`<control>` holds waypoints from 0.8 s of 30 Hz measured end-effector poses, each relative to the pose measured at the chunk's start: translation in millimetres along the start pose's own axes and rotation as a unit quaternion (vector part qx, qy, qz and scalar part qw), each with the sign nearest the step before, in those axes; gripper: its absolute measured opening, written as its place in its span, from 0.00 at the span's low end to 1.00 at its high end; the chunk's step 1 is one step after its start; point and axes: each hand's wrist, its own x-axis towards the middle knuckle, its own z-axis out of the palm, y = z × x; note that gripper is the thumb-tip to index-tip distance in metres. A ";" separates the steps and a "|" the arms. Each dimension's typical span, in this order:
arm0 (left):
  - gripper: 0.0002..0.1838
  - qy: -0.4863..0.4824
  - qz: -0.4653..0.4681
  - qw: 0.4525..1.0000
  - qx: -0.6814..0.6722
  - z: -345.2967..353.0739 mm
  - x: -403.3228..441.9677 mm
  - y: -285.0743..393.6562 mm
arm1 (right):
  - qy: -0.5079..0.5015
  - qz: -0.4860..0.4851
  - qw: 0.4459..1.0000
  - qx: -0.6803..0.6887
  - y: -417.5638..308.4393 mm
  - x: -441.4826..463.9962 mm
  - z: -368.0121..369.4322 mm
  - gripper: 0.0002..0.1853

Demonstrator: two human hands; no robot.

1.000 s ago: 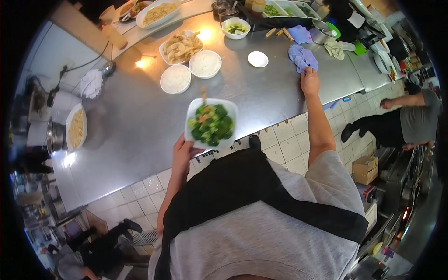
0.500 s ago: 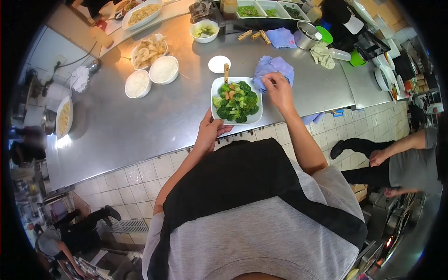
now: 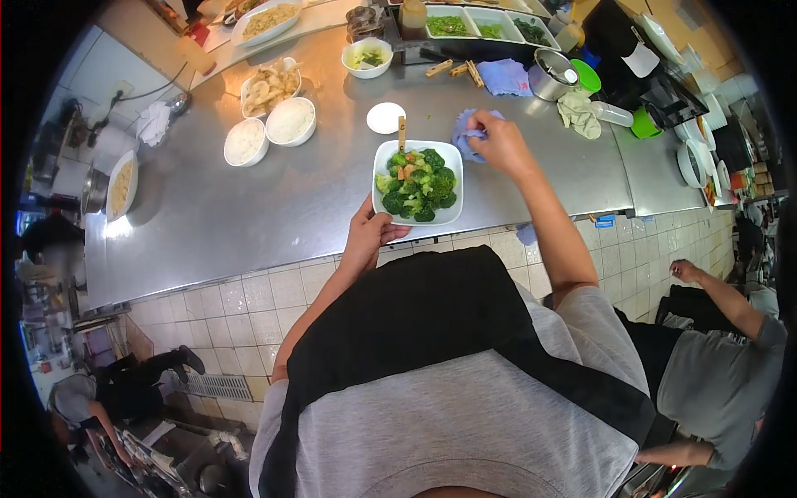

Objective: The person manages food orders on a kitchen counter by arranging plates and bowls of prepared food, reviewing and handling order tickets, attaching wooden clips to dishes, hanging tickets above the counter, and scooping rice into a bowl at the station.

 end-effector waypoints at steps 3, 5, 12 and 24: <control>0.28 0.001 -0.002 1.000 -0.001 0.3 -1.6 2.3 | -0.013 -0.115 0.993 0.019 10.0 -9.4 2.1 0.08; 0.28 0.005 0.002 1.000 -0.006 1.6 -1.5 2.2 | -0.040 -0.155 0.987 -0.012 12.1 -16.2 10.0 0.08; 0.29 0.009 0.006 1.000 -0.022 3.5 -2.1 1.0 | -0.127 -0.196 0.970 -0.066 10.2 -38.2 0.5 0.06; 0.28 0.019 0.018 0.999 -0.024 7.9 -4.1 -1.4 | -0.009 -0.075 0.992 -0.098 42.3 -62.2 14.3 0.06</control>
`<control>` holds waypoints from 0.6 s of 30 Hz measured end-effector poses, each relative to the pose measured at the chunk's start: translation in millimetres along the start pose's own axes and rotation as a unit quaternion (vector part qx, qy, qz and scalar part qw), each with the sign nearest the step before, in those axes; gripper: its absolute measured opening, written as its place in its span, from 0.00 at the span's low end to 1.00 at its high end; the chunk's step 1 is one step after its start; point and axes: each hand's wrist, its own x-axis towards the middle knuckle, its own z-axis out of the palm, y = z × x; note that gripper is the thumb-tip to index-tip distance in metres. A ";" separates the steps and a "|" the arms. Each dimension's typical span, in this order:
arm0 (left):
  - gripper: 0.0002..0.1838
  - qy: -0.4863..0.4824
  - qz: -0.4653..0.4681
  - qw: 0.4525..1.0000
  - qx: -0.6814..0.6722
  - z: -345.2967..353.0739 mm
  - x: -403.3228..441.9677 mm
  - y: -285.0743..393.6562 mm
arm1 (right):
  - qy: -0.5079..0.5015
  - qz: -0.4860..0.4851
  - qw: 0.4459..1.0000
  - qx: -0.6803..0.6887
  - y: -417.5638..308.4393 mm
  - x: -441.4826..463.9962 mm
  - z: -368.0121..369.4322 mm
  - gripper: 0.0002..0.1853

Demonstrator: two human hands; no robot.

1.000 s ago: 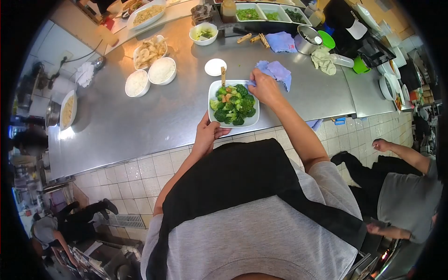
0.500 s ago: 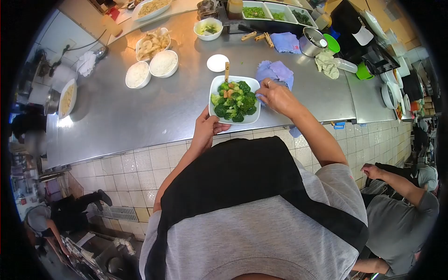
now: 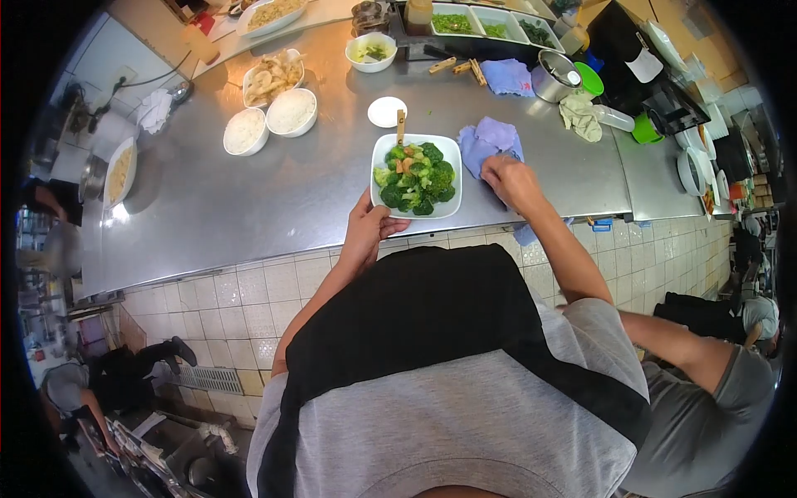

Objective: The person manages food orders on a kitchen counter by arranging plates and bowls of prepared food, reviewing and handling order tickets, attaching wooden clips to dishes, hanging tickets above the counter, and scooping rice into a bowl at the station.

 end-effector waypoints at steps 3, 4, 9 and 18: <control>0.28 -0.004 0.000 1.000 -0.001 -2.6 -0.3 -3.4 | 0.050 0.058 0.987 0.142 -18.5 3.9 -7.9 0.04; 0.28 -0.007 0.002 1.000 -0.002 -2.7 0.8 -4.2 | 0.057 0.087 0.977 0.186 -29.2 5.8 -10.4 0.05; 0.28 -0.002 -0.002 1.000 -0.005 0.4 -0.6 -2.7 | 0.078 0.149 0.959 0.229 -48.5 5.0 23.0 0.06; 0.29 -0.001 0.000 1.000 -0.007 2.9 -0.4 -3.5 | 0.114 0.184 0.955 0.201 -44.7 27.7 8.1 0.08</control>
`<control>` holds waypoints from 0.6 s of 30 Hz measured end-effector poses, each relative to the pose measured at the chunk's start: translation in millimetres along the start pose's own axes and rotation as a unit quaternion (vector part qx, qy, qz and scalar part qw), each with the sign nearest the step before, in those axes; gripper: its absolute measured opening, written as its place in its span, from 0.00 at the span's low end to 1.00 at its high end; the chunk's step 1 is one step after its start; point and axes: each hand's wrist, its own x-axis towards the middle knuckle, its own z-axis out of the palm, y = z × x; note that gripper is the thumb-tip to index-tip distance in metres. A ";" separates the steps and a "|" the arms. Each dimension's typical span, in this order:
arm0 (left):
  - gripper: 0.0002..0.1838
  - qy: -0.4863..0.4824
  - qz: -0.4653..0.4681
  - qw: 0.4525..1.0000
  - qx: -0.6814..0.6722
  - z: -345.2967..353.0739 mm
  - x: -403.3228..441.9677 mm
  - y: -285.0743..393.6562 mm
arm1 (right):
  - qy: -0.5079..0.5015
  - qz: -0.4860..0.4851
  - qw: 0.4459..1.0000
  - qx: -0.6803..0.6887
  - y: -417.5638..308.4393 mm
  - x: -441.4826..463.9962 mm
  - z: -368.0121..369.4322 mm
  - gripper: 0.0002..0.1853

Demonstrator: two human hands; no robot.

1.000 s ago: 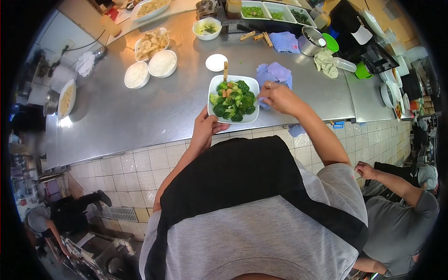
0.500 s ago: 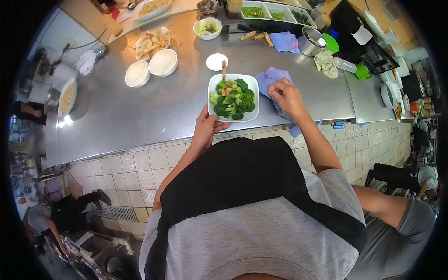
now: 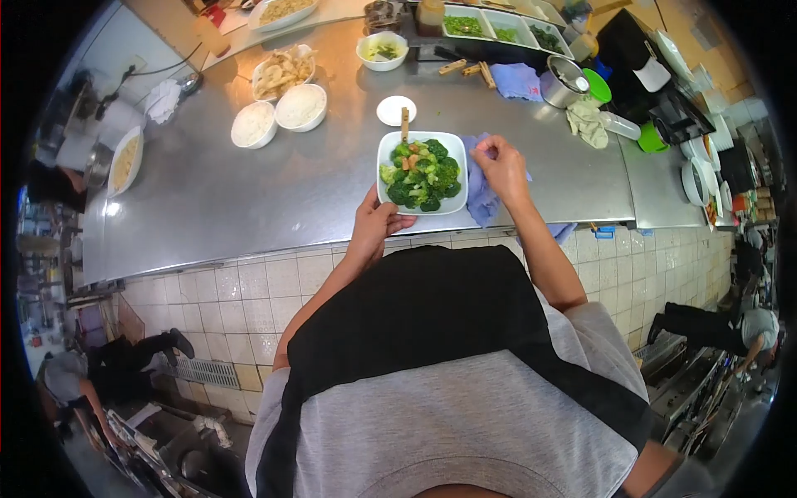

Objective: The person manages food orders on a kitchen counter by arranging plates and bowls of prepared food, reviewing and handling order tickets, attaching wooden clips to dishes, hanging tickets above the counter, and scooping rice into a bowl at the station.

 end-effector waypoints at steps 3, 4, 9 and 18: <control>0.29 -0.005 0.001 1.000 0.008 -11.0 3.4 0.6 | -0.010 -0.037 0.999 -0.026 2.7 -6.6 17.9 0.07; 0.29 -0.004 0.002 1.000 0.005 -12.5 -0.1 1.8 | -0.014 -0.051 0.998 -0.039 5.6 -5.0 24.1 0.07; 0.30 0.039 0.010 0.999 0.000 -21.3 -14.7 8.0 | 0.006 -0.076 0.996 -0.048 7.3 17.1 27.8 0.07; 0.31 0.202 0.091 0.975 -0.026 -169.7 -99.7 51.8 | -0.012 -0.214 0.920 -0.328 41.5 -2.2 33.0 0.18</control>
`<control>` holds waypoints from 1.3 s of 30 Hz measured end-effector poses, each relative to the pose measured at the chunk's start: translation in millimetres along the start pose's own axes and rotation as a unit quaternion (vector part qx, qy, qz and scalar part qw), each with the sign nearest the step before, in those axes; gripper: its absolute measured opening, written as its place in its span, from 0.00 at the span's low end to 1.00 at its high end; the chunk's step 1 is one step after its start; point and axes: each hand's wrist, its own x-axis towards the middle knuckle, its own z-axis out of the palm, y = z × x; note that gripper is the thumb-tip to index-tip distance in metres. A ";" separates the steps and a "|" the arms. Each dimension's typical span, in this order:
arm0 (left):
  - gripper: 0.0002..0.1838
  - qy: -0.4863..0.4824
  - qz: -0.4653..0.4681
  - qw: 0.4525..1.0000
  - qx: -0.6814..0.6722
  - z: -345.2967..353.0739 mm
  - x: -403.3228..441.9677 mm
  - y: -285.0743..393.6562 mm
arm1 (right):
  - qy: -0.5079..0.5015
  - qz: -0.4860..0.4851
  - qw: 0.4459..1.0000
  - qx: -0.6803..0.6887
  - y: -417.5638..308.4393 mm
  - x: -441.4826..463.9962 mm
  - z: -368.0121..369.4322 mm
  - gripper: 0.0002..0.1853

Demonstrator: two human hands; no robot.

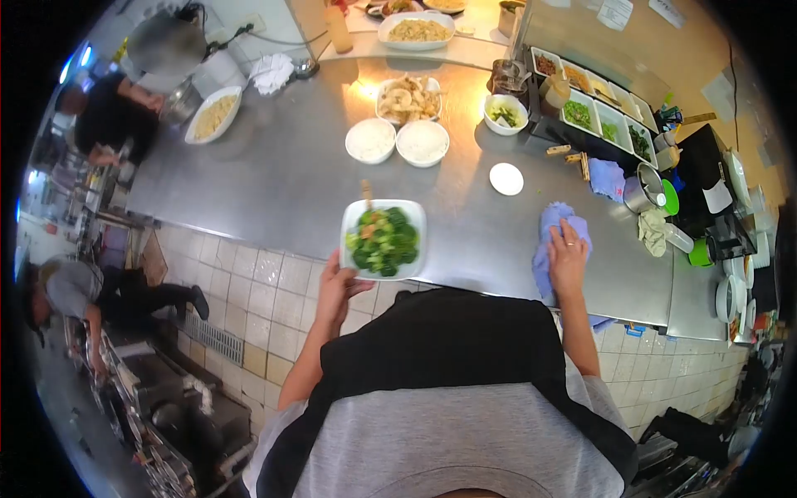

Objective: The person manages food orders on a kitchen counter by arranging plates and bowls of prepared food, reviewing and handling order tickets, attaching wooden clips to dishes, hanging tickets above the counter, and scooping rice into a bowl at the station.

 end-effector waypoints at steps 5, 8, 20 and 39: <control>0.34 0.114 0.043 0.992 -0.024 -97.5 46.8 48.2 | -0.001 0.101 0.991 -0.087 86.6 23.1 -0.2 0.17; 0.35 0.146 0.074 0.985 -0.047 -142.1 92.7 82.5 | 0.081 0.153 0.984 -0.040 64.9 66.0 -20.1 0.15; 0.27 -0.015 0.035 0.998 -0.050 -82.0 191.9 100.7 | -0.189 0.263 0.680 0.658 -168.4 193.1 49.6 0.21; 0.26 0.073 0.126 0.986 0.087 -95.8 205.4 103.4 | -0.305 0.226 0.581 0.720 -298.7 233.3 95.9 0.26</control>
